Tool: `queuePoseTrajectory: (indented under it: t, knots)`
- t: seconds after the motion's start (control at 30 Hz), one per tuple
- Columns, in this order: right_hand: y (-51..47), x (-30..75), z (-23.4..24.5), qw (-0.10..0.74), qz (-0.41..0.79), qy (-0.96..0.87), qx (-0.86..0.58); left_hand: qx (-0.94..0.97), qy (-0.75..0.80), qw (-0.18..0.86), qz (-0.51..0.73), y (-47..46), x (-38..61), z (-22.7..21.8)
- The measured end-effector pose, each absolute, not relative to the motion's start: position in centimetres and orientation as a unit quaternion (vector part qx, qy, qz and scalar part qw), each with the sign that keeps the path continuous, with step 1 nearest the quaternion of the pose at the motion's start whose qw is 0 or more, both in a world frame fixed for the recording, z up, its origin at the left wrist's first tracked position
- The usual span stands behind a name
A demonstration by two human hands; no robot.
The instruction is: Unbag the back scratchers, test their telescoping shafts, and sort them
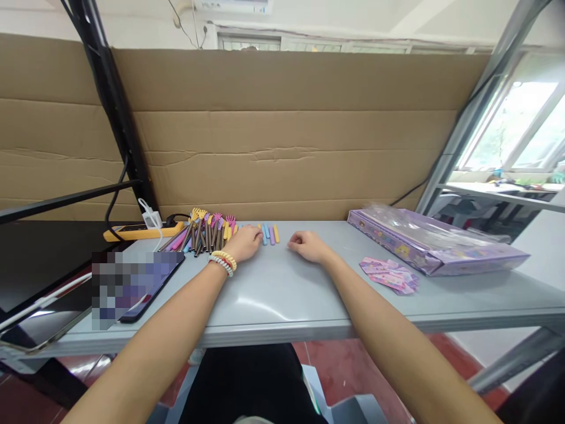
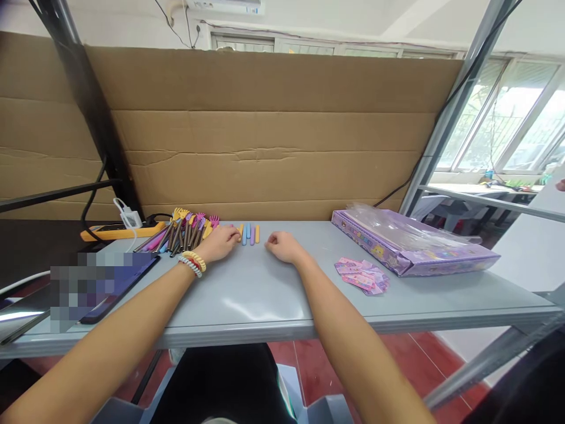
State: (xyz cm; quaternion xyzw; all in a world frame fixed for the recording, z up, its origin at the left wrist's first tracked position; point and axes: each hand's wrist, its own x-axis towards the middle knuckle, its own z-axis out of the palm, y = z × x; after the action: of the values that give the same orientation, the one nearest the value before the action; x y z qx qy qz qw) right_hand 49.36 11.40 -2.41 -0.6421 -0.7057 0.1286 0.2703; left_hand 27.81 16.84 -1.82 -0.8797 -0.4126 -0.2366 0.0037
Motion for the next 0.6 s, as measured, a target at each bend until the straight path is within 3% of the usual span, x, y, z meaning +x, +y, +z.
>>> queuePoseTrajectory:
  t: [0.37,0.6]
  knots:
    - [11.4,49.5,-2.4,0.268,0.133,-0.709,-0.639,-0.859,-0.458,0.012,-0.228,16.2,27.7,-1.1]
    - [11.7,49.7,-2.6,0.268,0.124,-0.716,-0.632,-0.896,-0.324,0.037,-0.302,13.4,28.1,1.0]
